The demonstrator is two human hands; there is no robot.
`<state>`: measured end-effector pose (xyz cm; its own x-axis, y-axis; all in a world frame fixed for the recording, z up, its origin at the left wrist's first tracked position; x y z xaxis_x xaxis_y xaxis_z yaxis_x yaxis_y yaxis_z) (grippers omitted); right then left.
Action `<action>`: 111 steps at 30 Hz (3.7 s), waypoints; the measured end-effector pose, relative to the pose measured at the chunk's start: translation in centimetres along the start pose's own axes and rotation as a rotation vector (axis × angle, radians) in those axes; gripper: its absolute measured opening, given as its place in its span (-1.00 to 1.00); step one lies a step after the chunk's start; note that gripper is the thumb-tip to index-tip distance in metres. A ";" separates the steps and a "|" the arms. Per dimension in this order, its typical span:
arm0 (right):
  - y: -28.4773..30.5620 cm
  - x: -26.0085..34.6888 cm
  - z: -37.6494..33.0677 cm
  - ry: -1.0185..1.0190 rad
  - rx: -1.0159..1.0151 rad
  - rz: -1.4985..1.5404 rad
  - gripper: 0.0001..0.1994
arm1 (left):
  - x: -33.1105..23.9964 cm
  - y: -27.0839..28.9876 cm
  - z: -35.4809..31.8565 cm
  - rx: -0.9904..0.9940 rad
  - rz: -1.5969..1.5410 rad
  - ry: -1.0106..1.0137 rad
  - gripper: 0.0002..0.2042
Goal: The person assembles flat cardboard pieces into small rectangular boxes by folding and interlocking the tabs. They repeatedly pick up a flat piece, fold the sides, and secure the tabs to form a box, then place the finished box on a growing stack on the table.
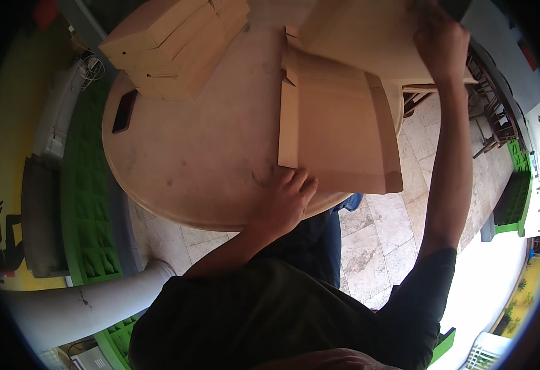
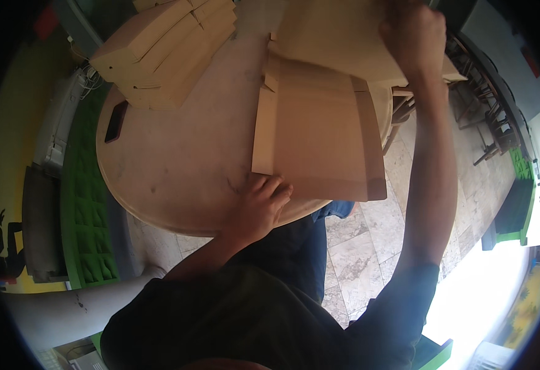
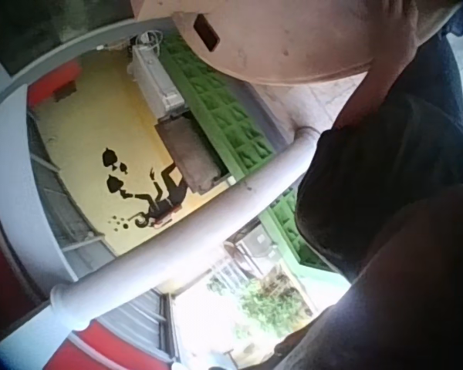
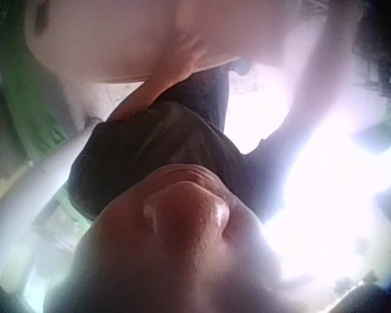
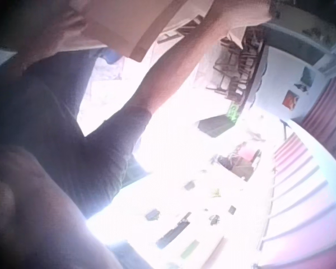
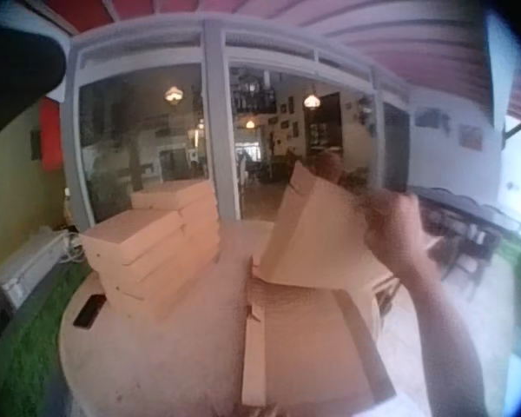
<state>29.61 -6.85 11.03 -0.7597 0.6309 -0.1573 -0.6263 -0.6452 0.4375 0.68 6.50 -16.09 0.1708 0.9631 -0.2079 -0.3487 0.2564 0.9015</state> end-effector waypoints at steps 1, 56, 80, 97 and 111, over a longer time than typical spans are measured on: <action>1.6 -0.4 0.5 0.067 -0.031 0.036 -0.74 | -0.1 0.0 0.0 -0.028 0.005 -0.002 -0.72; 9.0 16.4 -27.0 -0.989 0.633 0.967 -0.83 | -4.9 -2.1 -0.5 0.124 -1.827 1.026 -0.81; 2.3 12.2 -26.0 -1.193 1.220 1.195 -0.85 | -1.7 2.8 4.9 0.025 -0.431 -0.431 -0.69; 2.5 9.6 -27.4 -0.687 0.954 0.602 -0.85 | -1.1 0.2 4.6 0.061 -0.291 -0.478 -0.84; 6.8 0.4 -29.0 -1.526 0.515 1.251 -0.84 | 2.6 8.5 7.0 0.051 0.145 -0.207 -0.82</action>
<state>20.02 -23.49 -11.76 0.2578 -0.0180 0.9660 0.3206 -0.9416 -0.1031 4.64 10.64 -6.35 0.3090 0.9511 0.0028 -0.3377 0.1069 0.9352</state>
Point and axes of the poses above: each hand's wrist, its own z-axis towards the middle knuckle, its own y-axis out of the back of the hand, x = y × z, the point moved 2 cm from there along z, towards the middle knuckle, and after that the axes turned 5 degrees about z, right-handed, at the moved point
